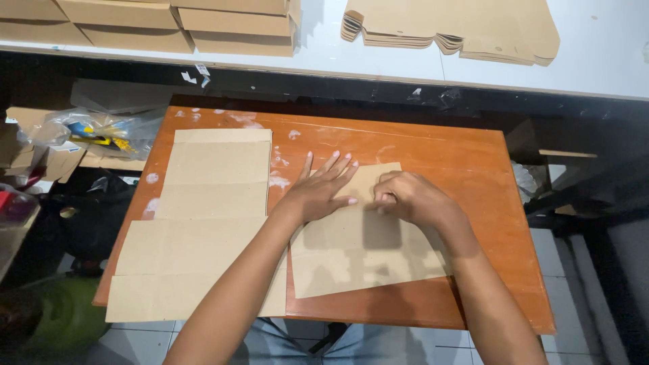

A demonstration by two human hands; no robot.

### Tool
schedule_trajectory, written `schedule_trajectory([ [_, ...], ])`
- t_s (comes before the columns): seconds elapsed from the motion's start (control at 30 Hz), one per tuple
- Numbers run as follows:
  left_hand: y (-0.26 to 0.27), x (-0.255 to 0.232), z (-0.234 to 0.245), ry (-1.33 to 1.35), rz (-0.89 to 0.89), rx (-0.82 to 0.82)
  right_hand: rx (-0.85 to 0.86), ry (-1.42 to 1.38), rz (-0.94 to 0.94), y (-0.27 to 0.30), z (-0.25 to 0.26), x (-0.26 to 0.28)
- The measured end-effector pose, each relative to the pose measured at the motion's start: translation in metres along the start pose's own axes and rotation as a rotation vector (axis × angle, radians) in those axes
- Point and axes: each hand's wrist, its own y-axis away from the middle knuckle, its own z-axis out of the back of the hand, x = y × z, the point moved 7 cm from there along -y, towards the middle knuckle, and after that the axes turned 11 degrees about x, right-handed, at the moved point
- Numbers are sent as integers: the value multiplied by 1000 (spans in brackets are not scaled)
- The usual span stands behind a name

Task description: The person folds flat cardboard pieces into small rectangular boxes by hand on a wooden table. They fold the side flaps inward, tuck the top flap to close the box, and then place the finished box aside before repeating the process with another piece.

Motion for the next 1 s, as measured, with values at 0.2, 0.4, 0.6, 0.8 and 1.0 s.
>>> schedule_trajectory([
  [0.2, -4, 1, -4, -120, 93, 68, -106, -18, 96, -24, -17, 3],
  [0.4, -1, 0, 1, -92, 118, 101, -209, 50, -18, -19, -30, 18],
  [0.6, -10, 11, -5, -112, 172, 125, -126, 125, -210, -2, -24, 4],
  [0.8, 4, -1, -3, -150, 235, 207, -192, 194, -315, 38, -36, -44],
  [1.0, 1, 6, -3, -124, 210, 156, -375, 104, -69, 66, -42, -28],
])
